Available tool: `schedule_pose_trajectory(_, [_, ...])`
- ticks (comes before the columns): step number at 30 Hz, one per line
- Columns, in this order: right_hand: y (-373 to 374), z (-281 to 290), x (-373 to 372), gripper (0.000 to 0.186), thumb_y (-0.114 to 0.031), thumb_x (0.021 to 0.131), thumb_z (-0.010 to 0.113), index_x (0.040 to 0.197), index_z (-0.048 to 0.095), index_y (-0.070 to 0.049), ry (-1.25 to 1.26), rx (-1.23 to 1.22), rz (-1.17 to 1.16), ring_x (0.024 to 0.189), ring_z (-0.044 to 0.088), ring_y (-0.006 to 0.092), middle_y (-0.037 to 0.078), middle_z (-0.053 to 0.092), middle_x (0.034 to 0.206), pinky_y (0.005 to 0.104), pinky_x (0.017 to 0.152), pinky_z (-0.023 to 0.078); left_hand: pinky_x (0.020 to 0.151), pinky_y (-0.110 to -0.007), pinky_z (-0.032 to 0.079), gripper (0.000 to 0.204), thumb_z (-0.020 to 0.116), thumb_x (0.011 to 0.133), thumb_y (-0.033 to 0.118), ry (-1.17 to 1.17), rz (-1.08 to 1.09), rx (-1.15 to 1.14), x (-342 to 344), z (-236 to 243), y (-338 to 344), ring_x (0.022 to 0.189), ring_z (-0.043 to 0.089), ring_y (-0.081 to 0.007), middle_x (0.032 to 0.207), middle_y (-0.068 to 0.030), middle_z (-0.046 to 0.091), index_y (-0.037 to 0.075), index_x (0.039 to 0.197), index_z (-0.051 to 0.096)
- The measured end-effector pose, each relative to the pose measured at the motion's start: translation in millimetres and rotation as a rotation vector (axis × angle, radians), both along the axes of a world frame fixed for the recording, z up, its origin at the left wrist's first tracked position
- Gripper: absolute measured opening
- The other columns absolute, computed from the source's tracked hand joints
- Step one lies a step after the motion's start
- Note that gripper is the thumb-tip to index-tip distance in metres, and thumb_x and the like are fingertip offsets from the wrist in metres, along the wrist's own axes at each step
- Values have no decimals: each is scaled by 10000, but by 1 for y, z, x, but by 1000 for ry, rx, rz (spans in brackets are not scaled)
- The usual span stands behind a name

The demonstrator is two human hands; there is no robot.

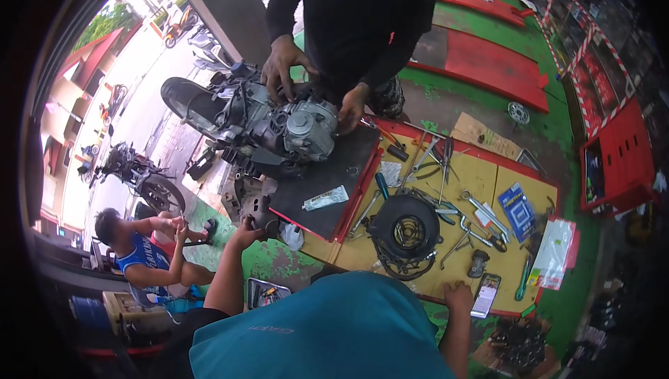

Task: The person works on a motorcycle engine, handling a black plastic cover and a metal plate. They place the cover onto the engine block and use a wrench to tighten bolts while another person assists. The person also moves a white plastic chair and picks up a metal plate from the floor.

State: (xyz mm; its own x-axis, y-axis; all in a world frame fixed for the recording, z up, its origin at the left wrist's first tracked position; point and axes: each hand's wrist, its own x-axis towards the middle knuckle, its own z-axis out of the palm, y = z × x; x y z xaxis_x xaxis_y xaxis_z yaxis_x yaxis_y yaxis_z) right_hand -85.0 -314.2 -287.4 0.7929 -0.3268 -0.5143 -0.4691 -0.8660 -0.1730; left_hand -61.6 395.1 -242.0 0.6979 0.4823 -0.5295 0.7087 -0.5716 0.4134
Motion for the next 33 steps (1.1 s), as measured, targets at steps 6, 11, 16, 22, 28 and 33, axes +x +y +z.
schedule_pose_trajectory(6, [6, 6, -2, 686, -563, 869, 666, 1245, 670, 10, 21, 2, 44, 1105, 671, 469, 311, 657, 1176, 521, 956, 544, 971, -406, 543, 990, 835, 753, 445, -1, 19, -19, -4, -1, 1, 1124, 703, -353, 1255, -269, 685, -37, 1502, 402])
schedule_pose_trajectory(11, [1, -2, 0, 717, -562, 866, 665, 1273, 669, 28, 34, 39, 68, 1134, 663, 465, 324, 655, 1214, 509, 978, 536, 932, -397, 557, 978, 818, 762, 425, -44, 45, -37, -13, -19, 16, 1065, 724, -336, 1157, -242, 728, -39, 1509, 390])
schedule_pose_trajectory(16, [-5, -1, 4, 730, -562, 867, 661, 1284, 671, 38, 54, 78, 46, 1178, 650, 455, 319, 656, 1247, 497, 1017, 518, 923, -387, 555, 984, 815, 754, 421, -42, 48, -40, -5, 3, -5, 1046, 731, -325, 1061, -211, 755, -43, 1509, 390])
schedule_pose_trajectory(22, [-3, -5, 5, 724, -564, 864, 662, 1266, 680, 38, 72, 80, 37, 1190, 642, 456, 311, 656, 1255, 494, 1025, 511, 949, -389, 545, 964, 822, 747, 413, -66, 44, 35, -10, 9, -7, 1051, 731, -322, 1048, -208, 758, -43, 1492, 414])
schedule_pose_trajectory(28, [-6, -1, 5, 690, -544, 861, 665, 1209, 706, 50, 40, 92, 24, 1169, 652, 455, 314, 676, 1218, 494, 1019, 514, 963, -394, 544, 976, 837, 741, 421, -33, 44, -17, -1, 24, -17, 1067, 729, -322, 1156, -232, 727, -54, 1486, 422])
schedule_pose_trajectory(33, [-5, 0, 5, 658, -519, 853, 669, 1162, 726, 59, 24, 146, -2, 1130, 672, 459, 316, 699, 1170, 499, 995, 527, 954, -397, 554, 977, 844, 745, 422, -34, 30, 46, -6, 17, -11, 1063, 733, -319, 1243, -237, 695, -58, 1484, 423])
